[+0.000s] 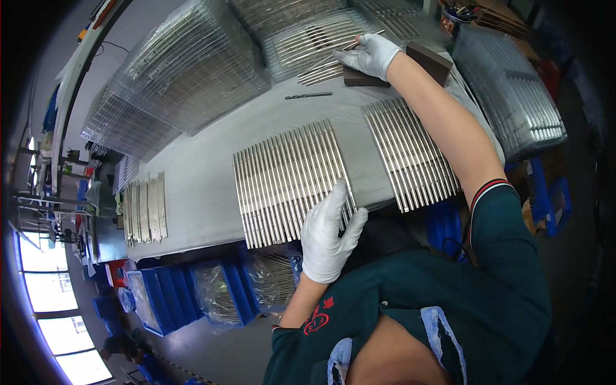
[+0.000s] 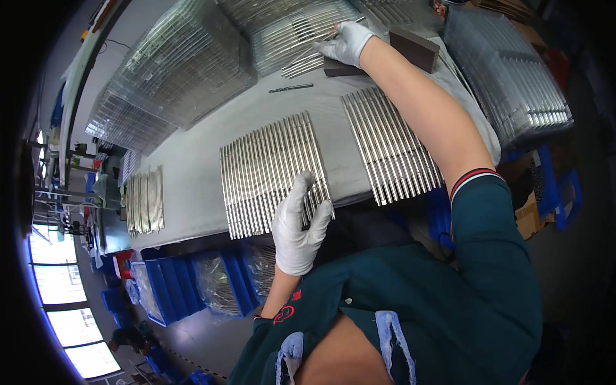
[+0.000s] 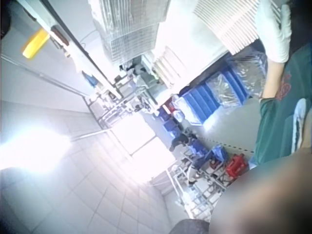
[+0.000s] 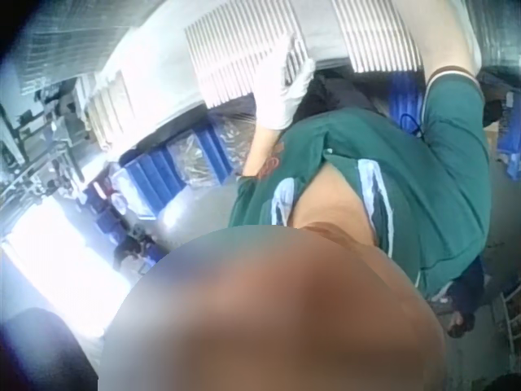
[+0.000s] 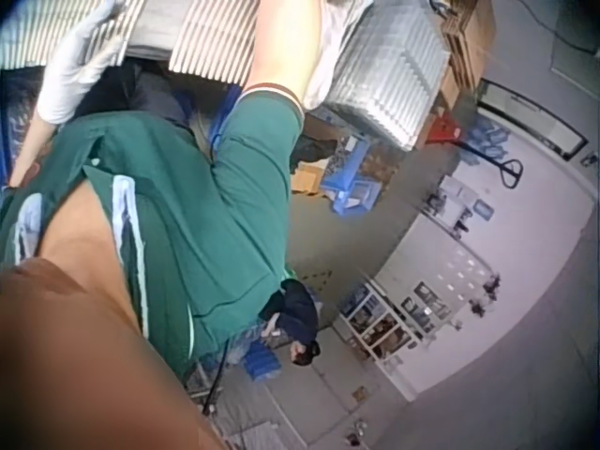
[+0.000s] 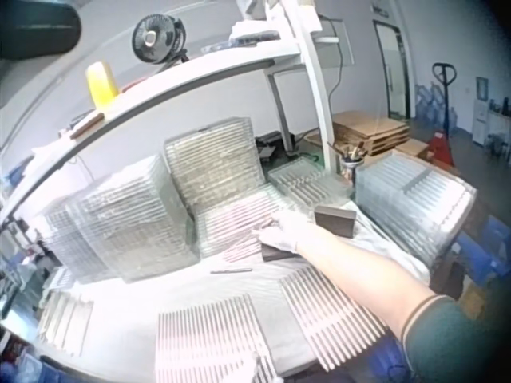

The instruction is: Aligning and organizing thin metal rods or slats on a workbench using an alignment block in a manufacturing setting.

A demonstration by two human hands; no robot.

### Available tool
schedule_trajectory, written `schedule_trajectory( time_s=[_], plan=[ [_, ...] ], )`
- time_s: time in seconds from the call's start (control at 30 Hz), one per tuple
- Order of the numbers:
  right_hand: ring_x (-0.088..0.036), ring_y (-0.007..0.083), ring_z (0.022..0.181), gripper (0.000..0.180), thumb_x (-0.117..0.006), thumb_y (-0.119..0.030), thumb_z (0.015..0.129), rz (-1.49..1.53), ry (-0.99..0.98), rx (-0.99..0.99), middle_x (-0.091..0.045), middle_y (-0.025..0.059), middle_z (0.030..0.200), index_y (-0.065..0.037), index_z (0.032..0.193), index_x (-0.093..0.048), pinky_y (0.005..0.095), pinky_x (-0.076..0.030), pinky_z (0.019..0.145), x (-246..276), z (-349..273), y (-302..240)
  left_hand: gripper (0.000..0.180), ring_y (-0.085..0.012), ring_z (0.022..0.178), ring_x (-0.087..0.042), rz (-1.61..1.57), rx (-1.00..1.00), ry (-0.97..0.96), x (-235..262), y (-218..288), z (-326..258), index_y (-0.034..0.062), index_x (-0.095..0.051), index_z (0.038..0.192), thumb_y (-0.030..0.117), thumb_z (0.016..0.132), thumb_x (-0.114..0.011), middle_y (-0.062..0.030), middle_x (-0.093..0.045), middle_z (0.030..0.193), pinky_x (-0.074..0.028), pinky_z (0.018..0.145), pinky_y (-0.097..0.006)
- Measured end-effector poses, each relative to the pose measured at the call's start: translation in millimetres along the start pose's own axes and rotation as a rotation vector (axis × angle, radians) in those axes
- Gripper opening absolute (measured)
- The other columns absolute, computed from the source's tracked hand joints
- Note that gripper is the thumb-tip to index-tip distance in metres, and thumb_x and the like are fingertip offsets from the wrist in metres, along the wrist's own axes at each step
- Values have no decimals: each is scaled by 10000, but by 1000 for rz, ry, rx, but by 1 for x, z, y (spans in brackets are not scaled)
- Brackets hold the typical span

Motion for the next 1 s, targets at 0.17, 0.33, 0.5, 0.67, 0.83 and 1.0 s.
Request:
schedule_trajectory(
  time_s=[0.17, 0.33, 0.5, 0.67, 0.83, 1.0],
  plan=[
    [-372, 486, 1350, 497, -392, -223, 1053, 196, -3, -91, -237, 361, 1482, 94, 1402, -236, 515, -383, 1147, -1, -10, 3, 646, -293, 1107, -652, -25, 84, -36, 3, -8, -8, 31, -441, 1444, 62, 868, -734, -181, -629, 1267, -516, 937, -367],
    [-421, 437, 1340, 590, -516, -296, 1014, -409, -236, 150, -341, 334, 1460, 14, 1462, -291, 458, -392, 1139, -9, -33, -20, 684, -301, 848, -656, 27, 16, 28, 6, -10, -8, 23, -467, 1402, 138, 812, -792, -160, -676, 1079, -522, 744, -383],
    [-460, 377, 1344, 980, -769, -558, 740, -2439, -347, 444, -374, 206, 1530, -179, 1530, -331, 404, -380, 1118, -27, -74, -16, 653, -313, 965, -664, 38, 71, 37, 11, -20, -17, 17, -477, 1389, 121, 821, -780, -163, -661, 1203, -530, 826, -386],
    [-555, 356, 1235, 829, -755, -391, 771, -2658, -256, 405, -483, 138, 1455, -182, 1493, -404, 403, -463, 1035, -6, -71, -8, 627, -321, 1032, -664, 24, 132, 25, 15, -25, -23, 8, -483, 1380, 116, 834, -770, -172, -663, 1201, -527, 873, -392],
    [-601, 339, 1158, 661, -706, -298, 802, -2657, -277, 575, -560, 95, 1369, -183, 1423, -510, 417, -492, 992, -36, -84, 1, 597, -320, 1034, -666, 56, 170, 18, 18, -27, -28, 3, -501, 1363, 116, 840, -765, -173, -670, 1187, -523, 886, -393],
    [-591, 333, 1189, 606, -695, -304, 832, -2606, -283, 508, -536, 107, 1404, -200, 1406, -533, 432, -487, 995, -34, -73, 12, 575, -319, 1033, -665, 55, 194, 34, 19, -27, -32, 7, -518, 1349, 122, 843, -764, -167, -671, 1189, -523, 889, -392]
  ],
)
Point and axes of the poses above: each hand's wrist, its own z-axis towards the middle knuckle, its own x-axis out of the back of the hand, y = z × x, the point moved 7 cm from there along z, towards the middle knuckle
